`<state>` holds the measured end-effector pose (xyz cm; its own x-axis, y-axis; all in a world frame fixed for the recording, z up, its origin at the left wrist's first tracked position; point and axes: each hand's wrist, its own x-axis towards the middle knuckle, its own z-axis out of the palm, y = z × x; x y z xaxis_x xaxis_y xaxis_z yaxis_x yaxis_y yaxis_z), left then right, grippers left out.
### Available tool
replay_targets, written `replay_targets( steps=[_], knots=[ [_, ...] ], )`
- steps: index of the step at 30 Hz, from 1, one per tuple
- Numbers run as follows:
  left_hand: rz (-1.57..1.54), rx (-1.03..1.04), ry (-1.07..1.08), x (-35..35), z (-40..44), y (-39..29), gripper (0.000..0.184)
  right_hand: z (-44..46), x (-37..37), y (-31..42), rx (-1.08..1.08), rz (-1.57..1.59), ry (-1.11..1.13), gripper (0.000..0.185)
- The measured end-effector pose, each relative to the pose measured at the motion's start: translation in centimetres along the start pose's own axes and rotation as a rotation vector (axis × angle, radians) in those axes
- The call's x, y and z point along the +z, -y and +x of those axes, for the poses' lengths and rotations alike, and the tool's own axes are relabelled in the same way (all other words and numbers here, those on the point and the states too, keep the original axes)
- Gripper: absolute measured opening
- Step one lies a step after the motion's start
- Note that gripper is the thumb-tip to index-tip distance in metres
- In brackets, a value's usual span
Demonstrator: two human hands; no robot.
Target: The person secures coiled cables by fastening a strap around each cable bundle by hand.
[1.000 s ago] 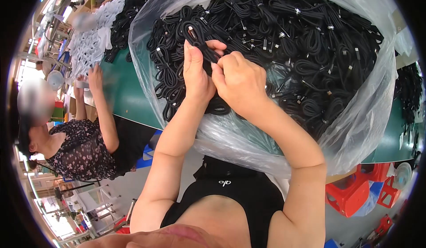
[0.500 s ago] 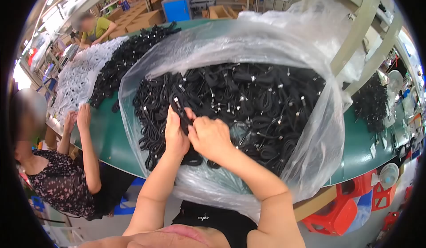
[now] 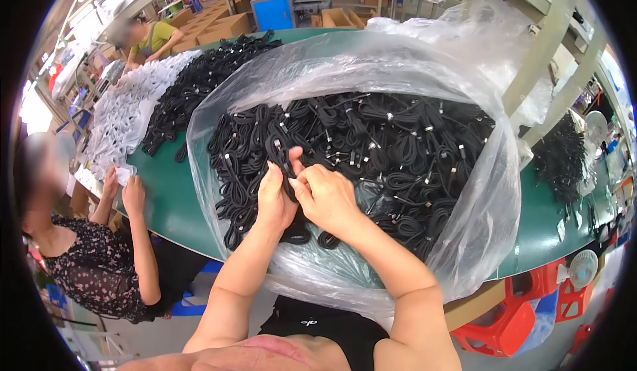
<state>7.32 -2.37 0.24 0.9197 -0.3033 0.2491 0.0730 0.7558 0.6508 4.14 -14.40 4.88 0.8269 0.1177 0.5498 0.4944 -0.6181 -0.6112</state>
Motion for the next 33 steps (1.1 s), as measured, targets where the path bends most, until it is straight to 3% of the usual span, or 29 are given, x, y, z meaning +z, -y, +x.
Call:
replay_targets(
  steps=[1,4,8,10,13,16,20,23,28,32,33],
  knots=[
    [-0.019,0.032,-0.021,0.1,0.2,-0.2,0.053,-0.1,-0.1,0.0,0.019,0.001,0.097,0.013],
    [-0.023,0.043,-0.072,0.2,0.6,-0.2,0.056,-0.5,1.1,-0.6,-0.055,-0.072,0.018,0.012],
    [0.123,0.025,-0.019,-0.1,0.3,0.4,0.053,-0.6,0.9,-0.6,0.104,0.080,0.020,0.008],
    [0.231,0.048,0.032,-0.1,0.1,0.6,0.050,-0.6,0.7,-0.5,0.074,0.086,-0.022,0.010],
    [0.081,-0.027,0.007,-0.4,0.3,0.2,0.054,-0.3,0.6,0.0,0.107,0.110,-0.007,0.011],
    [-0.030,0.054,0.023,0.0,0.7,-0.8,0.054,-0.3,0.8,0.2,0.058,0.037,0.045,0.011],
    [-0.006,0.015,0.045,-0.4,0.7,-0.1,0.058,-0.8,1.1,-0.2,0.118,0.087,0.047,0.011],
    [0.188,-0.003,0.009,0.6,0.0,0.3,0.056,-0.5,0.5,0.5,0.140,0.132,-0.070,0.011],
    [0.123,-0.011,-0.006,0.6,0.3,-0.7,0.054,0.6,0.1,0.0,0.059,0.240,-0.224,0.010],
    [0.082,-0.115,0.126,-0.2,0.5,-0.9,0.049,1.4,-1.6,-1.1,0.204,0.402,-0.305,0.031],
    [0.099,-0.164,0.178,-0.3,0.4,-1.1,0.051,1.2,-1.7,-1.3,0.251,0.510,-0.224,0.035]
  ],
)
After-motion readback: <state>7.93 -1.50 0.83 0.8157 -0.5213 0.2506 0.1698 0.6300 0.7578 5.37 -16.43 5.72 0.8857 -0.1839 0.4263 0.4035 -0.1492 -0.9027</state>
